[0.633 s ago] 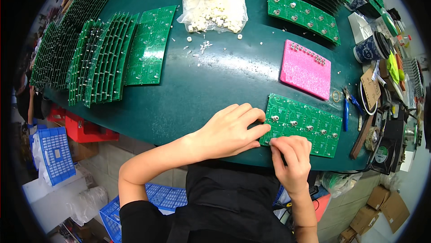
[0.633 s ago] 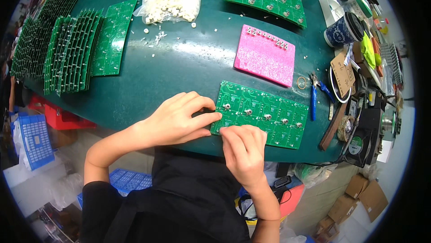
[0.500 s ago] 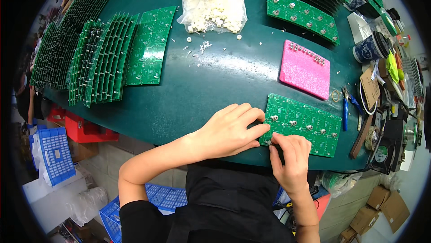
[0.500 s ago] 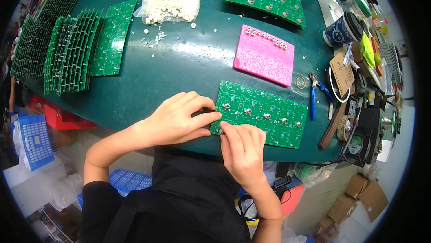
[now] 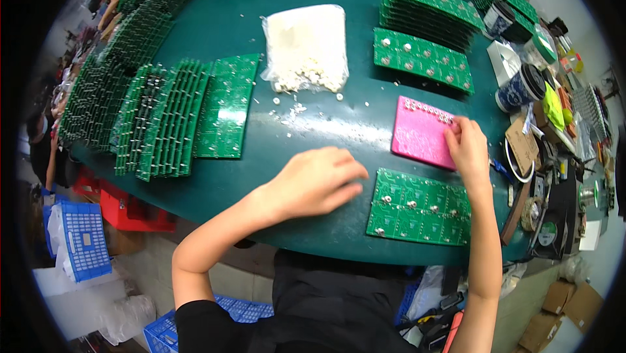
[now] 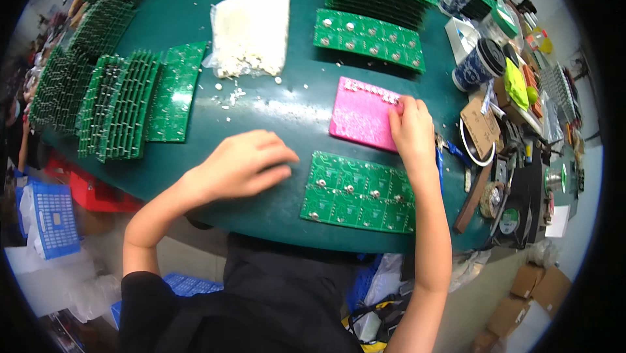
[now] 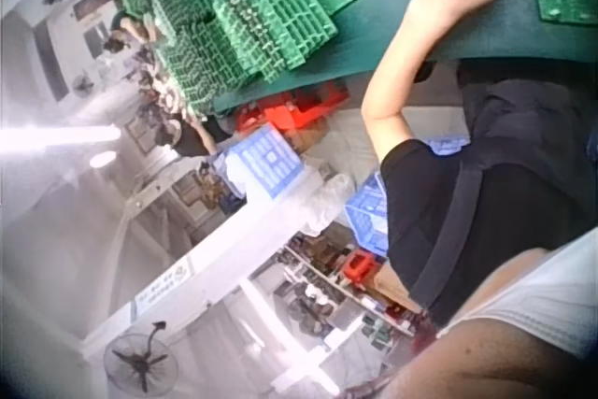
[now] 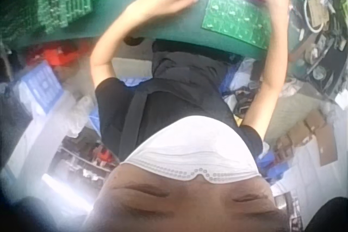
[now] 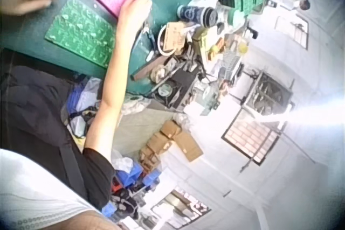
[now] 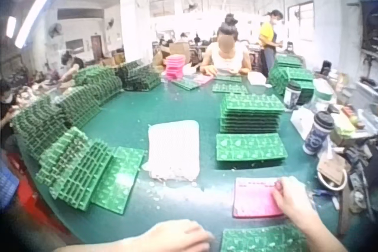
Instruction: The person inserts electronic components into printed circuit boards by hand, pressing them into place at a factory workstation.
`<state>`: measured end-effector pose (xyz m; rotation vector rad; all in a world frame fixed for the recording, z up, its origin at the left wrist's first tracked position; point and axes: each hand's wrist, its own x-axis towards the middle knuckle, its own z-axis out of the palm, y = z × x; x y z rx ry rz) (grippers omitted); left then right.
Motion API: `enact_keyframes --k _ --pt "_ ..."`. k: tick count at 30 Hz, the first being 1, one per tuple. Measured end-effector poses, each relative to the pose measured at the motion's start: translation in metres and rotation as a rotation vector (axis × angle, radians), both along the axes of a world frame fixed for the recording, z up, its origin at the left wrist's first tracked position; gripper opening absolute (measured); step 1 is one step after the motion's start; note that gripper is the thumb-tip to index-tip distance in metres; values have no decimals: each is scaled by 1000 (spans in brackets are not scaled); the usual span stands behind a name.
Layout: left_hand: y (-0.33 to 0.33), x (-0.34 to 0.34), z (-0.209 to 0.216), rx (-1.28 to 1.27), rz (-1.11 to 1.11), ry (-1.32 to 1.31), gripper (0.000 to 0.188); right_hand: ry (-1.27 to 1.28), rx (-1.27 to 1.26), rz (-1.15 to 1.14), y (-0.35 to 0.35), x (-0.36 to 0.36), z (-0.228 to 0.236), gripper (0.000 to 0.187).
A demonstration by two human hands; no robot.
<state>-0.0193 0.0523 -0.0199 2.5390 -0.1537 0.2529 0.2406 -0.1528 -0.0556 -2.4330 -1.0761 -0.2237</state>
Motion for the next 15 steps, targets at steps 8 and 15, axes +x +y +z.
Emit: enact_keyframes --k 8,15 --pt "72 60 -25 232 308 -195 14 -6 118 -58 10 9 -11 10" --pt "64 62 -35 193 359 -192 8 837 584 107 -17 -44 40 10"
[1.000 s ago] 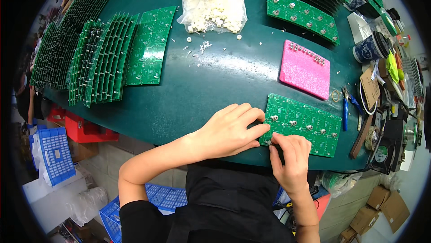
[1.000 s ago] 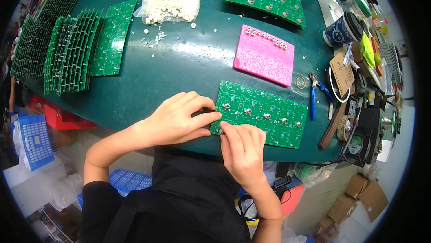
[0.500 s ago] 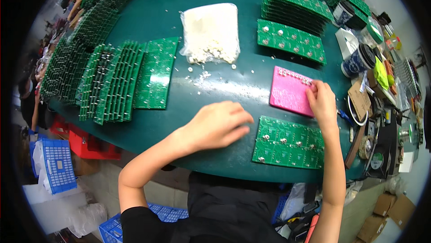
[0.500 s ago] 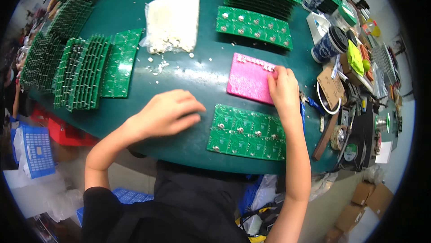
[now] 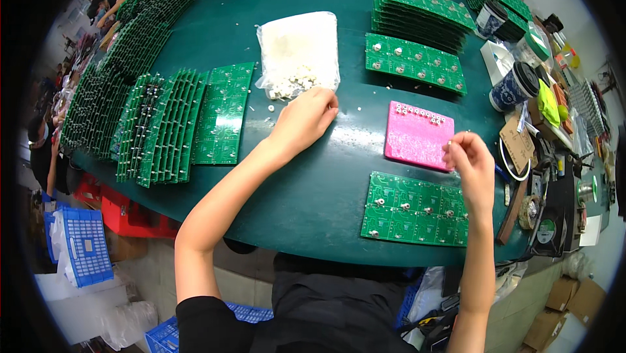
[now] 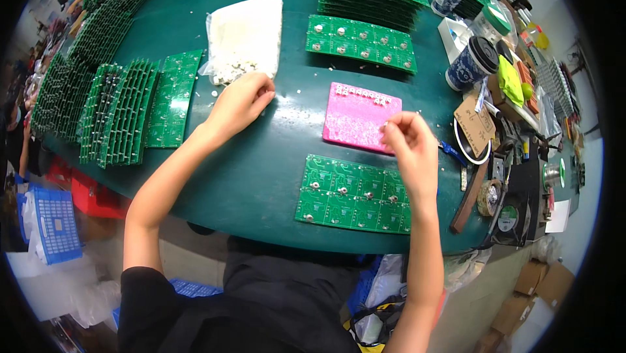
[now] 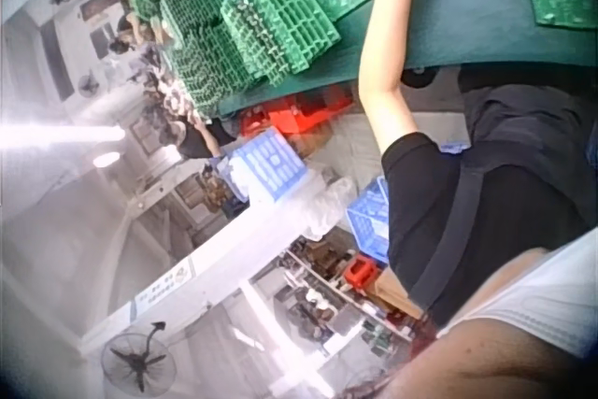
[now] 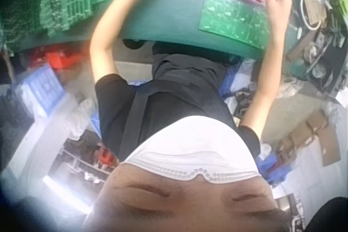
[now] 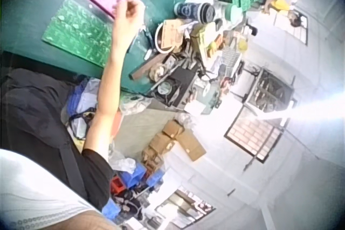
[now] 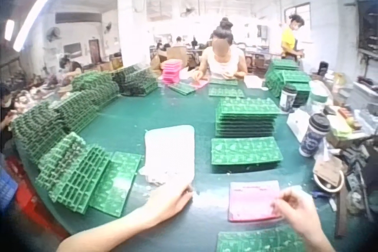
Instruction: The person inserts electronic components into printed circuit boards by hand, pressing them into place at a factory workstation.
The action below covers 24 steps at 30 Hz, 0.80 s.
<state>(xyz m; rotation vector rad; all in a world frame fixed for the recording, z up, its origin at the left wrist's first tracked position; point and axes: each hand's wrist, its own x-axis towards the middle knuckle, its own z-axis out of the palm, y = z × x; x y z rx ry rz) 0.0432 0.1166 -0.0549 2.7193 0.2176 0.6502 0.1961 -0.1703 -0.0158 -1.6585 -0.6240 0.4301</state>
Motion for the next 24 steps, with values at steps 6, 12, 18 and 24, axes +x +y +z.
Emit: enact_keyframes --k 6,12,18,24 --pt "-72 -27 19 -1484 -206 255 17 78 260 63 -28 -92 18 15" --pt "-128 -50 48 -2091 -399 429 16 -408 194 68 -34 -116 15 20" --pt "-136 -52 54 -2104 -394 511 15 -519 148 130 -38 -115 15 22" --pt "-144 -54 49 -2050 -376 466 15 -484 8 143 -38 -116 25 20"
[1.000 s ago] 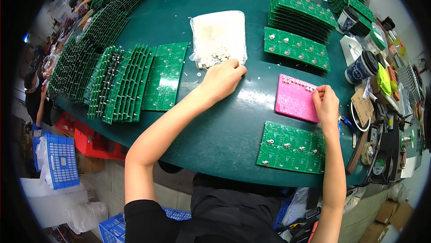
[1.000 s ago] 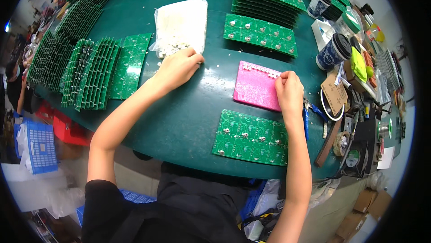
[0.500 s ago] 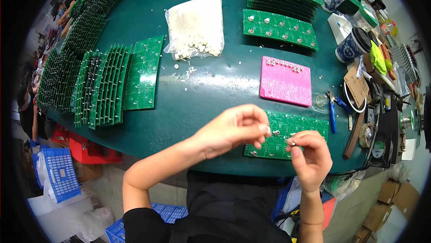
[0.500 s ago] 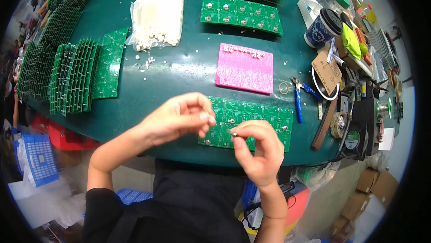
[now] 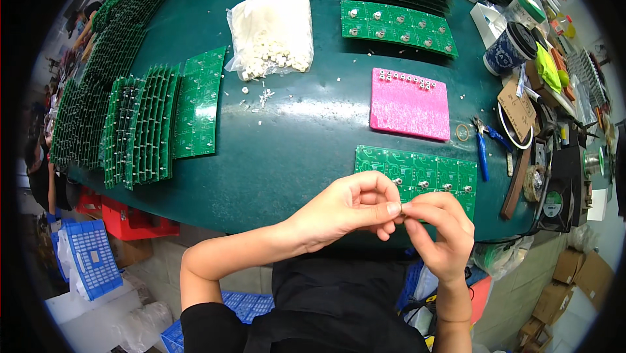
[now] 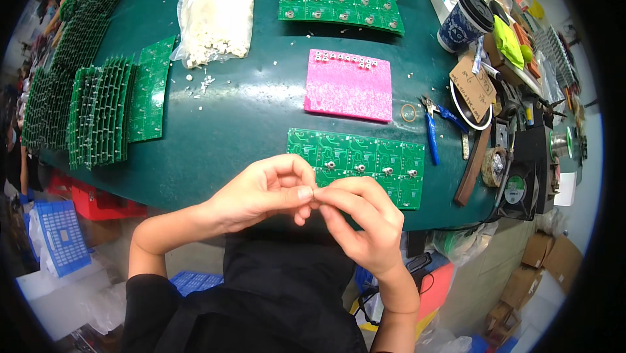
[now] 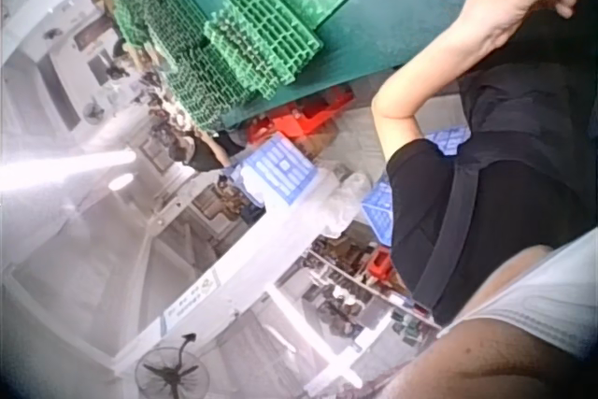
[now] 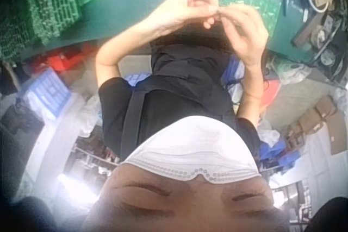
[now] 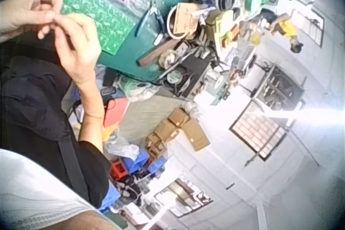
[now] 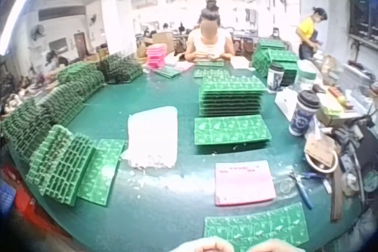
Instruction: The person inserts electronic components into printed circuit boards by hand, pressing them into place at a factory workstation.
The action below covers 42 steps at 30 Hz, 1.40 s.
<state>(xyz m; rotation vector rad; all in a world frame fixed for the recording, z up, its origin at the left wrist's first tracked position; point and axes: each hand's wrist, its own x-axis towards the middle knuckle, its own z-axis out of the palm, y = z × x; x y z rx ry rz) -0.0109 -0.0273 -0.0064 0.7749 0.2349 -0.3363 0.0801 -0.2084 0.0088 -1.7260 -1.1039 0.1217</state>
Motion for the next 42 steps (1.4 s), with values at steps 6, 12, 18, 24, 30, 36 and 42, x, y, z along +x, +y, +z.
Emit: enact_keyframes --k 6,12,18,24,30,36,42 --pt "-7 -2 -3 173 -15 -49 18 120 48 -15 -7 -4 -15 20" --pt "27 -7 -10 1161 133 -376 20 46 -118 -157 -24 -10 -39 20" --pt "34 -11 -21 1655 -54 -776 45 -87 -154 -136 -21 -10 -50 21" --pt "34 -14 -28 1705 -101 -781 51 -92 -169 -118 -21 -9 -48 22" --pt "34 -15 -28 1695 -109 -772 52 -83 -173 -100 -23 -8 -49 23" --pt "34 -15 -30 1673 -102 -768 51 -102 -173 -90 -22 -8 -47 23" --pt "33 -15 -30 1663 -92 -765 50 -104 -183 -93 -22 -7 -48 23"
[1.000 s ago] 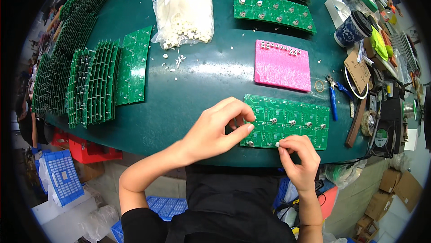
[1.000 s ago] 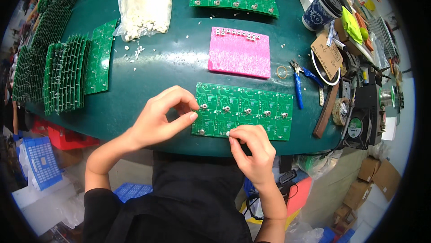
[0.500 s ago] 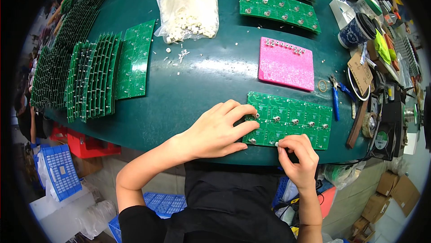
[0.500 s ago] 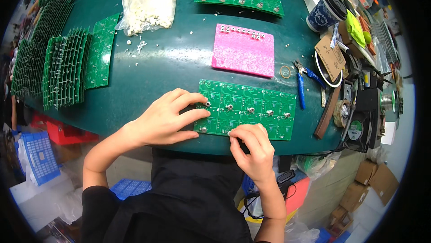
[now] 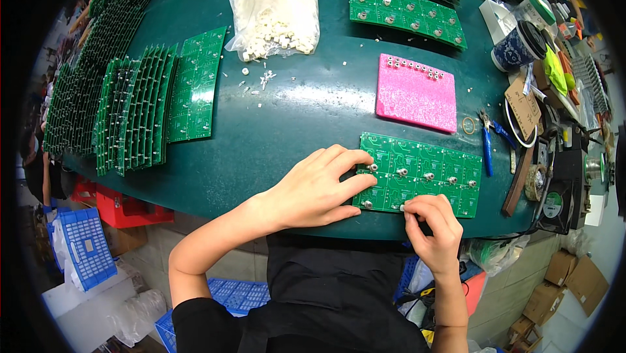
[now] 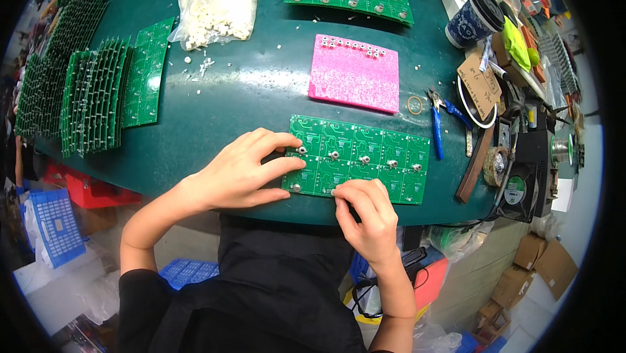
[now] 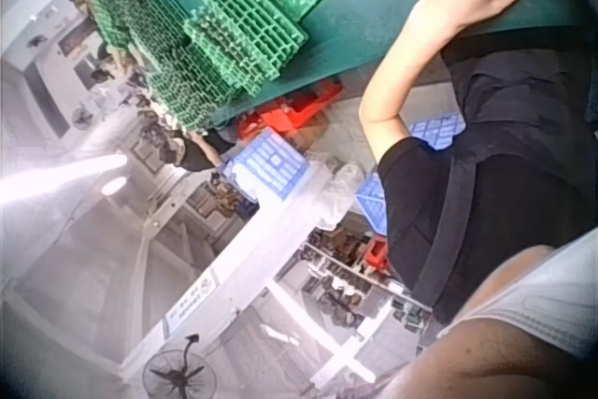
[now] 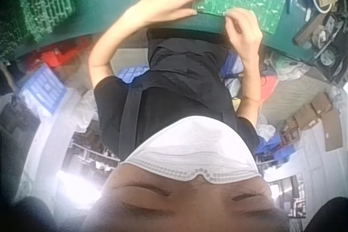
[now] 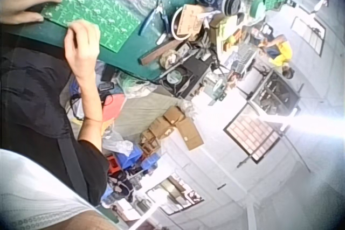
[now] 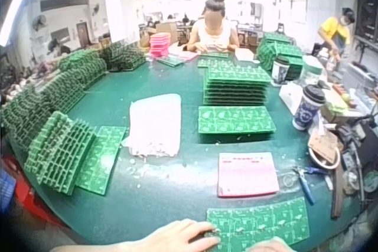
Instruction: The person inserts electronic components into printed circuit boards by hand, pressing them into place at a factory workstation.
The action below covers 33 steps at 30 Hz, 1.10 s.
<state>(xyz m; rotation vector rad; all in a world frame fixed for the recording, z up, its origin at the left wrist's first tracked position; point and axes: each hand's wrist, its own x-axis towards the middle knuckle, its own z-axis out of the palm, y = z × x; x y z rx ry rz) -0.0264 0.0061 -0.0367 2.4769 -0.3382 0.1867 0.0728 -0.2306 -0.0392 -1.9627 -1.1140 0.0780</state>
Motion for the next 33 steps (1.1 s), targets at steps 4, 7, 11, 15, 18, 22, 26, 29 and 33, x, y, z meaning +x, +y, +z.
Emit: enact_keyframes --k 4,7,11,15,18,22,26,29,33 --pt "0 1 -1 -16 -3 7 49 -117 -38 67 2 2 6 25" --pt "0 2 0 -22 -3 11 48 -179 -100 133 5 7 13 26" --pt "1 2 1 -23 -8 15 48 -215 -176 211 10 12 20 27" --pt "3 3 2 -16 -17 12 49 -218 -241 236 15 18 36 29" --pt "6 0 2 -10 -20 9 50 20 -296 280 24 50 51 27" --pt "12 -3 14 -36 -21 51 46 -114 -89 -81 65 129 20 17" --pt "40 -5 23 13 231 -6 25 -342 -226 -203 78 184 -22 17" --pt "83 -5 25 280 611 15 15 -324 -212 -227 81 182 -26 14" --pt "145 2 3 544 883 45 17 -186 -108 -271 84 185 -22 10"
